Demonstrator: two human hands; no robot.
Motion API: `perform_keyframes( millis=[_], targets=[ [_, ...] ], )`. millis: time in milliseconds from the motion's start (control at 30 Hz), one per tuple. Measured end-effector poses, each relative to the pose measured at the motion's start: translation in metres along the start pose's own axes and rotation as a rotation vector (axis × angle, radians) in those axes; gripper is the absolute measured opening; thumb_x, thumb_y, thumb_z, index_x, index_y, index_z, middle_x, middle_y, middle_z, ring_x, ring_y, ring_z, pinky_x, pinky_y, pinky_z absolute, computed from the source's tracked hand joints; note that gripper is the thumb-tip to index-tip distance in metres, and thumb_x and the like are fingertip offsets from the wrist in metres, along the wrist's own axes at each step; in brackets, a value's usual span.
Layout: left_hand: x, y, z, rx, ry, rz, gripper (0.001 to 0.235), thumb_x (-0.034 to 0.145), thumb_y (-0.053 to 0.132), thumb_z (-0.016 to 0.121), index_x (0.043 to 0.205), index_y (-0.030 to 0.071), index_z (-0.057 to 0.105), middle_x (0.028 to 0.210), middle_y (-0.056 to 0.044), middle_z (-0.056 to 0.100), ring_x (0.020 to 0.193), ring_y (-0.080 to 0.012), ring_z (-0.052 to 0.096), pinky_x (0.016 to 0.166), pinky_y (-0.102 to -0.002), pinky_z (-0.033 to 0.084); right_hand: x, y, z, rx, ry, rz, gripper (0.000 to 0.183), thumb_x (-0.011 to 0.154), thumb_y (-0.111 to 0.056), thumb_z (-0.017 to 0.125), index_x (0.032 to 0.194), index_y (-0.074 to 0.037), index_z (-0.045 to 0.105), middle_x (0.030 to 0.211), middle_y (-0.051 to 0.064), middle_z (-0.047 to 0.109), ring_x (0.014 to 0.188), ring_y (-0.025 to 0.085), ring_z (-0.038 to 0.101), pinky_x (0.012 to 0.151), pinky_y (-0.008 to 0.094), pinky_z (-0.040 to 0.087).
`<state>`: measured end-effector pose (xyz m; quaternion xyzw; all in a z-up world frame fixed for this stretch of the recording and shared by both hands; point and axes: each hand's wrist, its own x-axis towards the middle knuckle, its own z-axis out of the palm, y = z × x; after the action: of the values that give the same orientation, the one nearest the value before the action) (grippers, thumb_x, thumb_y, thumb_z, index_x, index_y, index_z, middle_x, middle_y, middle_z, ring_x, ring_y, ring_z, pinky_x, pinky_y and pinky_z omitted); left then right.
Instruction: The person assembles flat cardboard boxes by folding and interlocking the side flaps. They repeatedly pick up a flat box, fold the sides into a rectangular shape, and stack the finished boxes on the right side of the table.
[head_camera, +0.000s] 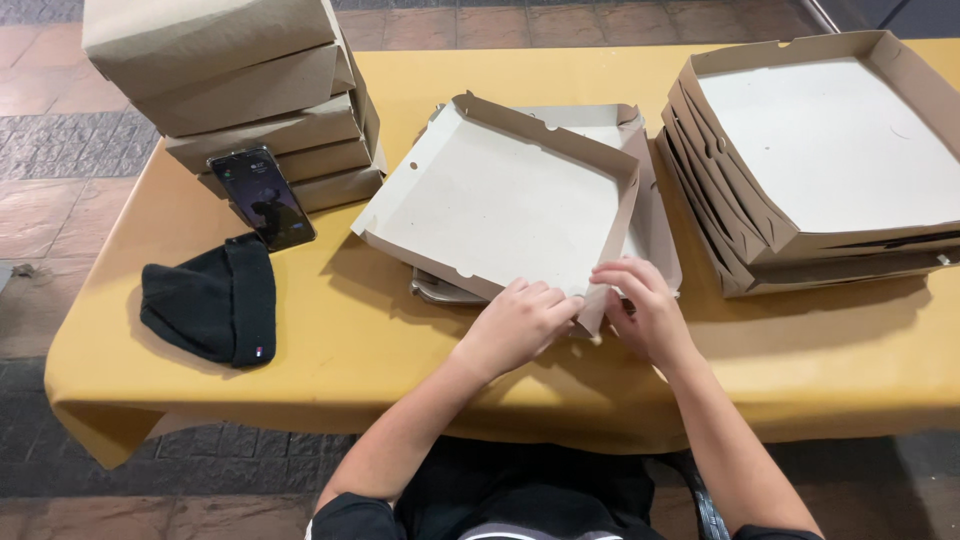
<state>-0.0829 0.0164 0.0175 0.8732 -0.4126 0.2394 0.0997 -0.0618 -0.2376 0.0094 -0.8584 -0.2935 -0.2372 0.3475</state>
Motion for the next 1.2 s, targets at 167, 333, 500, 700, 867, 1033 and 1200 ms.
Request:
perform_keyframes(
  millis=[167, 333, 500, 700, 867, 1033, 1200],
  targets=[
    [-0.009, -0.004, 0.006, 0.02, 0.02, -0.045, 0.021, 0.11, 0.039, 0.059, 0.118, 0.022, 0.067, 0.095, 0.003, 0.063, 0.095, -0.0198, 0.065, 0.088, -0.04, 0.045, -0.006, -0.027, -0.01, 0.183, -0.125, -0.158, 0.036, 0.082, 0.006, 0.07, 0.111, -0.013, 0.079, 0.12, 0.003, 0.079, 0.12, 0.029, 0.074, 0.127, 0.06, 0.04],
    [-0.011, -0.001, 0.001, 0.024, 0.084, -0.038, 0.014, 0.111, 0.034, 0.061, 0.109, 0.021, 0.067, 0.095, 0.003, 0.062, 0.097, -0.0184, 0.063, 0.092, -0.04, 0.045, -0.007, -0.036, -0.015, 0.233, -0.136, -0.203, 0.037, 0.084, 0.005, 0.071, 0.116, -0.012, 0.08, 0.117, 0.006, 0.079, 0.116, 0.03, 0.075, 0.127, 0.065, 0.036],
    [-0.012, -0.002, 0.007, -0.002, 0.098, -0.065, 0.015, 0.113, 0.034, 0.058, 0.108, 0.023, 0.067, 0.097, 0.004, 0.062, 0.1, -0.0168, 0.064, 0.095, -0.039, 0.044, -0.008, -0.035, -0.013, 0.192, -0.146, -0.187, 0.037, 0.082, 0.003, 0.072, 0.111, -0.016, 0.083, 0.118, 0.003, 0.078, 0.113, 0.025, 0.075, 0.129, 0.062, 0.037],
    [-0.016, -0.004, 0.014, -0.014, 0.131, -0.059, 0.033, 0.111, 0.028, 0.057, 0.141, 0.018, 0.065, 0.111, -0.002, 0.069, 0.109, -0.0188, 0.067, 0.1, -0.041, 0.047, -0.007, -0.027, -0.005, 0.134, -0.106, -0.203, 0.029, 0.086, -0.004, 0.075, 0.11, -0.019, 0.082, 0.126, 0.003, 0.074, 0.113, 0.023, 0.073, 0.13, 0.059, 0.038],
    [-0.021, -0.004, 0.015, -0.067, 0.132, -0.071, 0.044, 0.106, 0.027, 0.057, 0.149, 0.016, 0.063, 0.115, -0.003, 0.071, 0.113, -0.0188, 0.067, 0.102, -0.041, 0.045, -0.005, -0.031, -0.003, 0.145, -0.124, -0.2, 0.026, 0.088, -0.008, 0.076, 0.11, -0.02, 0.082, 0.128, 0.003, 0.071, 0.115, 0.023, 0.072, 0.131, 0.06, 0.034],
    [-0.022, -0.006, 0.02, -0.091, 0.182, -0.082, 0.048, 0.1, 0.027, 0.065, 0.147, 0.018, 0.064, 0.112, -0.001, 0.07, 0.11, -0.0174, 0.068, 0.1, -0.04, 0.046, -0.006, -0.026, 0.005, 0.094, -0.094, -0.21, 0.026, 0.089, -0.012, 0.078, 0.112, -0.022, 0.084, 0.125, 0.002, 0.07, 0.115, 0.022, 0.071, 0.132, 0.058, 0.036],
    [-0.026, -0.006, 0.015, -0.147, 0.125, -0.107, 0.058, 0.095, 0.036, 0.076, 0.149, 0.02, 0.062, 0.115, 0.0, 0.071, 0.114, -0.0174, 0.067, 0.103, -0.041, 0.045, -0.006, -0.025, 0.014, 0.043, -0.062, -0.232, 0.023, 0.089, -0.013, 0.08, 0.11, -0.022, 0.084, 0.122, 0.002, 0.068, 0.114, 0.021, 0.07, 0.132, 0.058, 0.036]
  ],
)
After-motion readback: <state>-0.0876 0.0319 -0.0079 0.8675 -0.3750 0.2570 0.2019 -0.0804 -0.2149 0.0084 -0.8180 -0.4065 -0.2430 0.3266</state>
